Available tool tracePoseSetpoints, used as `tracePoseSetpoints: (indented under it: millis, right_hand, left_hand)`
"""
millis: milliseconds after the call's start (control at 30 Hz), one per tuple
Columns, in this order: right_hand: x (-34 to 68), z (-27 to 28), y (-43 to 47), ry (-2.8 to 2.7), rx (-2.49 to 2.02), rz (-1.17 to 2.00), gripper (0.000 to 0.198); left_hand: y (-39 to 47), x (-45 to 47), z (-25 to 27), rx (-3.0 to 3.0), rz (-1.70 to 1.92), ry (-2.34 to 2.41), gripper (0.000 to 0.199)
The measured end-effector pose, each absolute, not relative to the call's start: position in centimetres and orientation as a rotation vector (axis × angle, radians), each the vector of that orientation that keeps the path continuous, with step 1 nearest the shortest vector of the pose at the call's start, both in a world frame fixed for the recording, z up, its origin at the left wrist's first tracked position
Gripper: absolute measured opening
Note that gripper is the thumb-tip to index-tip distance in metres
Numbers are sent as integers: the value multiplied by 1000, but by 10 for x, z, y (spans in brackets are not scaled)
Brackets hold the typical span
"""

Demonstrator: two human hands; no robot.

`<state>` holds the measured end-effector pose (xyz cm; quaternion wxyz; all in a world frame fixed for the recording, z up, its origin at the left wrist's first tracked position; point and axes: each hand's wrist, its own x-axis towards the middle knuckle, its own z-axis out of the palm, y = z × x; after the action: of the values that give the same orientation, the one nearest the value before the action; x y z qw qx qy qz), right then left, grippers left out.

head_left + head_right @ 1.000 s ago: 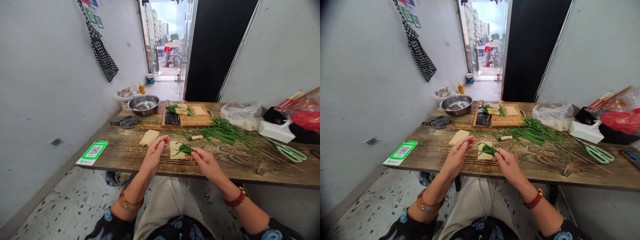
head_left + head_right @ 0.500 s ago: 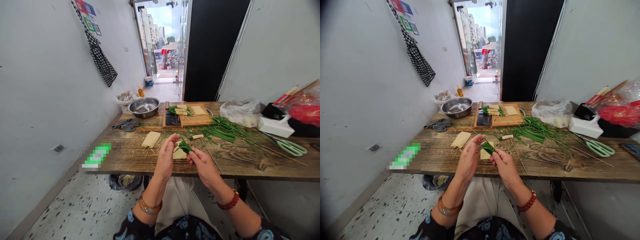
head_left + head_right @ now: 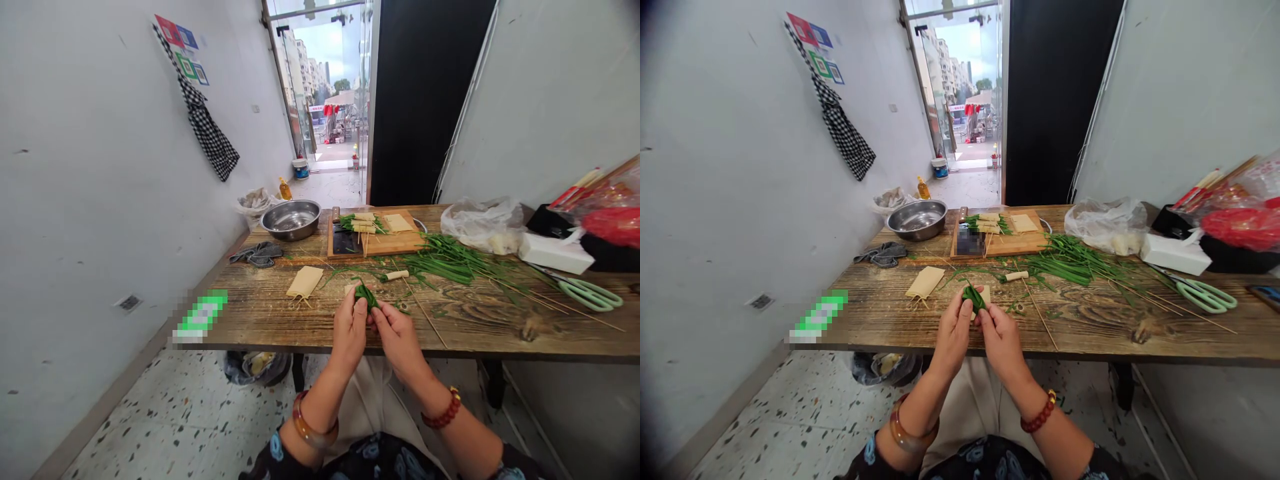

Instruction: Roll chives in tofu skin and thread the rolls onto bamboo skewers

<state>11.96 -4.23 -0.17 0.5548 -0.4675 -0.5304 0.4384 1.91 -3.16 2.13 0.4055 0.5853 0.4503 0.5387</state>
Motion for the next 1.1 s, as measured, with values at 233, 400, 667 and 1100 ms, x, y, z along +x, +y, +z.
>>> tracePoseSetpoints:
  millis: [233,400,667,1100]
  right_hand:
    - [114,-10,-43,-1168,-1003,1150,31]
    - [113,-10,-42,-1166,-1039,1188,32]
    - [142,20,-41,-1614,-1083,806,25]
    - [156,42,-15,-1580,-1061,853,23]
  left_hand:
    - [-34,25,34,1086,1247,931,37]
    - [-29,22,34,948,1159,808,35]
    - [-18,9,40,870,1312,682,31]
    - [-33,5,40,914,755,668,33]
